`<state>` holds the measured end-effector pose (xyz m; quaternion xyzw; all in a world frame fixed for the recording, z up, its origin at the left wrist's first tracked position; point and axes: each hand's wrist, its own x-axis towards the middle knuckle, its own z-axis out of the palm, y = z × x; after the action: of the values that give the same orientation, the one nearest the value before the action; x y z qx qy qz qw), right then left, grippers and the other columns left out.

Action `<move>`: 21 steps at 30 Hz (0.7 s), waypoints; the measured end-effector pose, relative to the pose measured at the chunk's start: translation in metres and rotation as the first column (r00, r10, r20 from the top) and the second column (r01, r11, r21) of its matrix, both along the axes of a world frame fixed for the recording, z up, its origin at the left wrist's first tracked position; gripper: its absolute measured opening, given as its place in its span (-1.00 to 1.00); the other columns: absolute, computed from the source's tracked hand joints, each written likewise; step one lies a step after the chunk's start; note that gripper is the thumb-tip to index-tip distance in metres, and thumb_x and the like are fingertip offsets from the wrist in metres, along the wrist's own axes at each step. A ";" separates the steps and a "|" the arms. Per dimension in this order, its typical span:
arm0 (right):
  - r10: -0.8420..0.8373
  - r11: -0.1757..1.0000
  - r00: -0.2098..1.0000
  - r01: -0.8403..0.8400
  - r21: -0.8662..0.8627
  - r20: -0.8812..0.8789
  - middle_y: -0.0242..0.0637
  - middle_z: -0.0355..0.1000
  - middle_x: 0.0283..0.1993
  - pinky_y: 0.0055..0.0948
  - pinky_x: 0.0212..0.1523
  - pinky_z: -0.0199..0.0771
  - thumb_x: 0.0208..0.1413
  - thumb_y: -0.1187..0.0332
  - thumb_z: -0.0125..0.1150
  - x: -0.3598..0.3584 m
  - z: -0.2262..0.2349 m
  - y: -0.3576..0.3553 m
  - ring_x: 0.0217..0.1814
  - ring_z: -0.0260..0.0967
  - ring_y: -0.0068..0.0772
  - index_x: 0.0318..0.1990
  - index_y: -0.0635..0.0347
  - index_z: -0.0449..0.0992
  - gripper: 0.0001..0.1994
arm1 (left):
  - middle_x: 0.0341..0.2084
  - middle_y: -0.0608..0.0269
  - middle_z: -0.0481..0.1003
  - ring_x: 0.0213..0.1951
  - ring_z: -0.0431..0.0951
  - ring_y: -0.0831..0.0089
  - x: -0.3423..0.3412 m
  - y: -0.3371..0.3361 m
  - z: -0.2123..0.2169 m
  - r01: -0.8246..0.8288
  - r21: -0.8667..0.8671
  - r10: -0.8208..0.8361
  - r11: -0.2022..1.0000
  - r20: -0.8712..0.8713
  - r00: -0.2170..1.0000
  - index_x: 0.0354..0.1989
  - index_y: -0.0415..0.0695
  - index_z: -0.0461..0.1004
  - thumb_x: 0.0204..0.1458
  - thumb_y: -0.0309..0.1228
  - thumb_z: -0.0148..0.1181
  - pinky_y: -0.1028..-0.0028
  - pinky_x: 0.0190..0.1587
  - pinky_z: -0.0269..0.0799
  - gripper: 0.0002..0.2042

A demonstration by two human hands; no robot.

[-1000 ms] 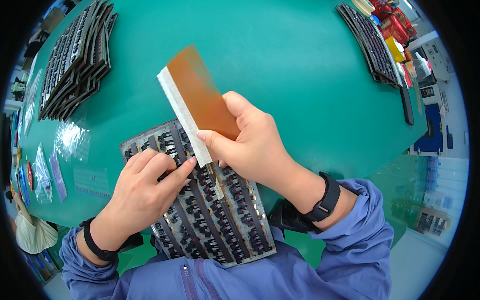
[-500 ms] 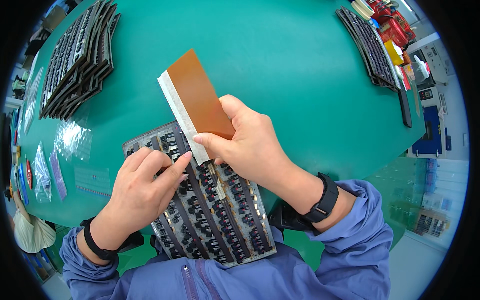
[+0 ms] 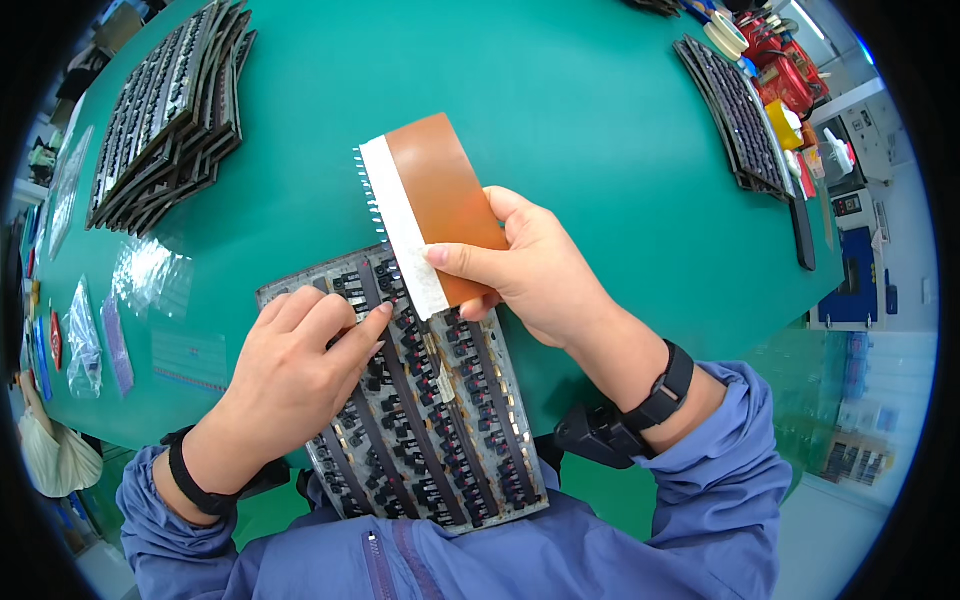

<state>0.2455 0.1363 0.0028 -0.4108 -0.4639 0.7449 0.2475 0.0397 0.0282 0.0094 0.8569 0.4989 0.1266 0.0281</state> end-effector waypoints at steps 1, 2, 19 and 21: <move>0.006 1.000 1.000 -0.006 0.007 -0.001 -0.32 0.49 -0.30 -0.71 -0.61 0.39 0.08 0.42 0.30 0.000 0.004 0.002 -0.48 0.40 -0.71 -0.06 0.26 0.36 -0.69 | -0.44 0.32 0.29 -0.32 0.35 0.39 0.000 -0.001 0.000 0.011 -0.004 -0.011 1.000 0.002 1.000 -0.09 -0.19 0.52 -0.12 -0.46 0.20 0.42 -0.29 0.30 -0.66; 0.064 0.997 0.995 -0.068 0.045 0.071 -0.32 0.49 -0.30 -0.71 -0.62 0.39 0.08 0.43 0.30 0.000 0.010 0.002 -0.48 0.39 -0.71 -0.08 0.26 0.37 -0.70 | -0.44 0.30 0.29 -0.30 0.35 0.39 -0.001 -0.001 0.000 0.021 -0.008 -0.021 1.000 0.003 1.000 -0.08 -0.25 0.50 -0.14 -0.47 0.12 0.43 -0.27 0.28 -0.63; 0.105 0.956 0.955 -0.174 0.236 0.277 -0.36 0.49 -0.34 -0.72 -0.60 0.39 0.05 0.51 0.32 -0.016 -0.004 0.005 -0.47 0.39 -0.73 -0.12 0.30 0.41 -0.73 | -0.42 0.29 0.30 -0.33 0.36 0.35 -0.004 0.003 -0.001 -0.028 -0.032 0.033 0.999 0.143 0.989 -0.09 -0.13 0.54 -0.12 -0.43 0.31 0.37 -0.28 0.34 -0.66; 0.106 0.955 0.951 -0.178 0.237 0.290 -0.36 0.49 -0.34 -0.72 -0.60 0.40 0.05 0.51 0.32 -0.016 -0.003 0.005 -0.47 0.39 -0.72 -0.12 0.30 0.41 -0.73 | -0.42 0.30 0.30 -0.33 0.36 0.35 -0.004 0.003 -0.001 -0.029 -0.036 0.033 0.999 0.139 0.990 -0.08 -0.13 0.54 -0.12 -0.43 0.31 0.37 -0.29 0.33 -0.65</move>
<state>0.2298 0.1412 -0.0006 -0.4390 -0.6161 0.6293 0.1780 0.0358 0.0314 0.0084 0.8375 0.5111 0.1781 0.0754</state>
